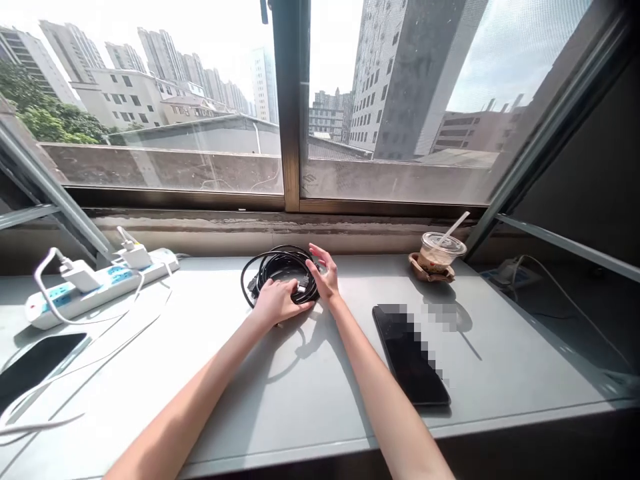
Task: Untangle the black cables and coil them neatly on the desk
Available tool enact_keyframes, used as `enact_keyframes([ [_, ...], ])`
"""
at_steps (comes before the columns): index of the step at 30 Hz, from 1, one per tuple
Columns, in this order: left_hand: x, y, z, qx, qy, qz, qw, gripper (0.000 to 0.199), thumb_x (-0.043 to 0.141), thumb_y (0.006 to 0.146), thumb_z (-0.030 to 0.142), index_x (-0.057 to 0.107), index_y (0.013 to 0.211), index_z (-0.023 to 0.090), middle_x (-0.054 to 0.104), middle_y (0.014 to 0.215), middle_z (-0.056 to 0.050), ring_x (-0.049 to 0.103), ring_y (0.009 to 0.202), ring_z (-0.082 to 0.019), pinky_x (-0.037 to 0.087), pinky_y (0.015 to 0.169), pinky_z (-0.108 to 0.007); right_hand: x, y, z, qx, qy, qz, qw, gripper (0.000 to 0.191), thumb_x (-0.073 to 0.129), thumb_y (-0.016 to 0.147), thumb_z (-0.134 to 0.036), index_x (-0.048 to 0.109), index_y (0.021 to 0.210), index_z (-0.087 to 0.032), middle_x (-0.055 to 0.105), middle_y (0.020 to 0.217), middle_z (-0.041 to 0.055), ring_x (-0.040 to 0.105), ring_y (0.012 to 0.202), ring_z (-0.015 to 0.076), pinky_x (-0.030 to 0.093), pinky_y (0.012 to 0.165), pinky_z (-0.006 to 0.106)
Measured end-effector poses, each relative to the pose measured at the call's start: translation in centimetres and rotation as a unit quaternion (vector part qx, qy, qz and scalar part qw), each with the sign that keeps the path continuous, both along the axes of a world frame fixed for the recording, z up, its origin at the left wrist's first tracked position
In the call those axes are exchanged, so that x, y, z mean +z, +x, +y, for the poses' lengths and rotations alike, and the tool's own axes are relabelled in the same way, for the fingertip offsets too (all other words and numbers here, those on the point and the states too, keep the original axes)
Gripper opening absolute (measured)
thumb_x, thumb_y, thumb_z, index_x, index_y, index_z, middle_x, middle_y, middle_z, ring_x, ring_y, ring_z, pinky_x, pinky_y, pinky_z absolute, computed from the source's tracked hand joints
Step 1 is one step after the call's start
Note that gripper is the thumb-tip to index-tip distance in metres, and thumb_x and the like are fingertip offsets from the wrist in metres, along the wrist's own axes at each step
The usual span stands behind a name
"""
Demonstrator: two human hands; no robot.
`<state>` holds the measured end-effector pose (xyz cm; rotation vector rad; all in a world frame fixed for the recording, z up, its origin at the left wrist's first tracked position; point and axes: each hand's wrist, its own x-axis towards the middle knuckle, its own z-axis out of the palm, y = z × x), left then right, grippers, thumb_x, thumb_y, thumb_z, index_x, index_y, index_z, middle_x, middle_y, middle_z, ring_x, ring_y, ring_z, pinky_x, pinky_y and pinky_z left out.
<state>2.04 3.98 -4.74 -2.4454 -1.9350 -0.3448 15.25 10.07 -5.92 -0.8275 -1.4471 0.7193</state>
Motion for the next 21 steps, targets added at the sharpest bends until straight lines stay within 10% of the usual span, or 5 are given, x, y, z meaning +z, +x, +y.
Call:
enact_keyframes([
  [9, 1.5, -0.8, -1.3, -0.021, -0.050, -0.020, 0.998, 0.047, 0.058, 0.073, 0.062, 0.063, 0.083, 0.016, 0.067, 0.078, -0.007, 0.064, 0.073, -0.025, 0.041, 0.060, -0.028, 2.7, -0.7, -3.0, 0.043, 0.100, -0.041, 0.993, 0.043, 0.051, 0.084, -0.045, 0.064, 0.116, -0.020, 0.060, 0.118, 0.0088, 0.054, 0.113, 0.0213, 0.041, 0.099, 0.035],
  [14, 1.8, -1.5, -1.7, -0.061, -0.052, -0.022, 0.997, 0.040, 0.060, 0.075, 0.056, 0.066, 0.084, 0.018, 0.067, 0.079, -0.005, 0.063, 0.073, -0.021, 0.037, 0.055, -0.024, 4.7, -0.7, -5.5, 0.001, 0.158, -0.181, 0.971, 0.033, 0.062, 0.075, -0.051, 0.069, 0.061, -0.022, 0.066, 0.098, 0.0059, 0.059, 0.086, 0.0186, 0.046, 0.081, 0.032],
  [21, 2.5, -1.4, -2.3, -0.061, -0.027, 0.013, 0.998, 0.054, 0.055, 0.076, 0.064, 0.060, 0.054, 0.015, 0.059, 0.057, -0.007, 0.058, 0.060, -0.020, 0.036, 0.056, -0.027, 3.4, -0.8, -4.5, -0.101, 0.047, -0.173, 0.979, 0.053, 0.042, 0.088, -0.059, 0.070, 0.065, -0.020, 0.064, 0.062, 0.0027, 0.053, 0.053, 0.0119, 0.039, 0.059, 0.024],
])
